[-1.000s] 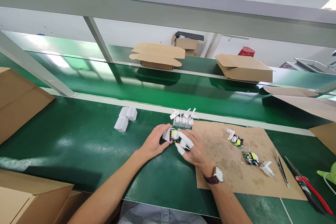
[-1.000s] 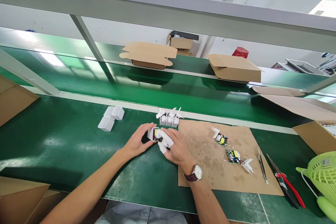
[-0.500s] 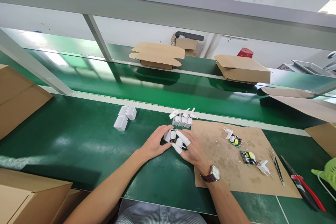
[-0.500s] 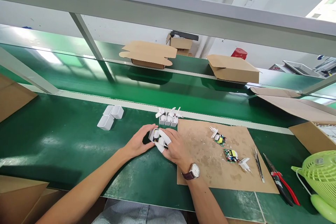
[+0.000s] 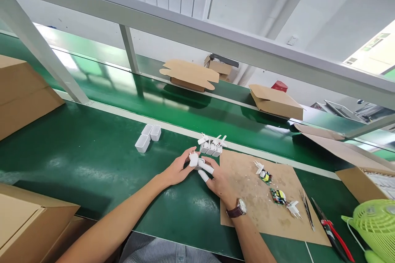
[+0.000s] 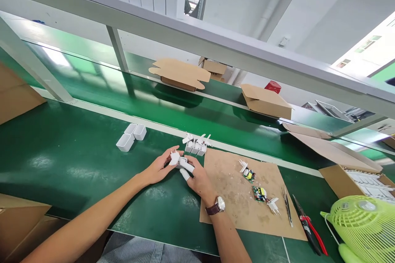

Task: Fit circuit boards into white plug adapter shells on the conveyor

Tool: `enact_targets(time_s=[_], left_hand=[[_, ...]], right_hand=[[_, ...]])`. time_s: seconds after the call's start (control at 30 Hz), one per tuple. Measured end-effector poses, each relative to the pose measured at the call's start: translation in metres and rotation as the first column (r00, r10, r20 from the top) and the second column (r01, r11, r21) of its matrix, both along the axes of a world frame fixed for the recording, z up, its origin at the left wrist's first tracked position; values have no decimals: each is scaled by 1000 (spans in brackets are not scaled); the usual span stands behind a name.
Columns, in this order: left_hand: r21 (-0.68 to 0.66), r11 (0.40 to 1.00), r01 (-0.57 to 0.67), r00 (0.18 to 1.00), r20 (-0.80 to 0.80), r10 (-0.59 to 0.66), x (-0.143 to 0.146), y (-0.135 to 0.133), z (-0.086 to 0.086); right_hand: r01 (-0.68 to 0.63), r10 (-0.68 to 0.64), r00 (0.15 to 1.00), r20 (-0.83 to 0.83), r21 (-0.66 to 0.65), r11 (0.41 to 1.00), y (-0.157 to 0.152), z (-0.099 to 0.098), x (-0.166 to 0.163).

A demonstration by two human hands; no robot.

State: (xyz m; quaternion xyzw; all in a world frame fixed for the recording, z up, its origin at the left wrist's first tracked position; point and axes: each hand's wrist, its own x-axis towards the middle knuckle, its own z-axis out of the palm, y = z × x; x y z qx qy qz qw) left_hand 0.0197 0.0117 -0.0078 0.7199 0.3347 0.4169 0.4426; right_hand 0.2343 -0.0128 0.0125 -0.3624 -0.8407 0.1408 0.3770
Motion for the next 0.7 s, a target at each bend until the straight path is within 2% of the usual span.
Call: enact_targets(time_s=[0.1,0.23,0.4,0.57,0.7], left_hand=[[-67,998,-2,1000,6,2,1,-3,4],[-31,999,-23,1000,-10,23,1,-5,6],[64,993,-99,995,12,99,0,-5,2],[62,987,-147,988,-31,149,1,-4,-4],[105,982,-154,987,-18,157,2,-4,-3]], right_hand=[[13,-14,998,62,22,1000,2,2,-2],[-16,9,994,110,63,998,6,7,0],[19,-21,999,40,51,999,9,6,0],[24,-23,999,28,-24,999,6,-5,-5],[23,-23,999,-34,4,1000,2,-6,-4]])
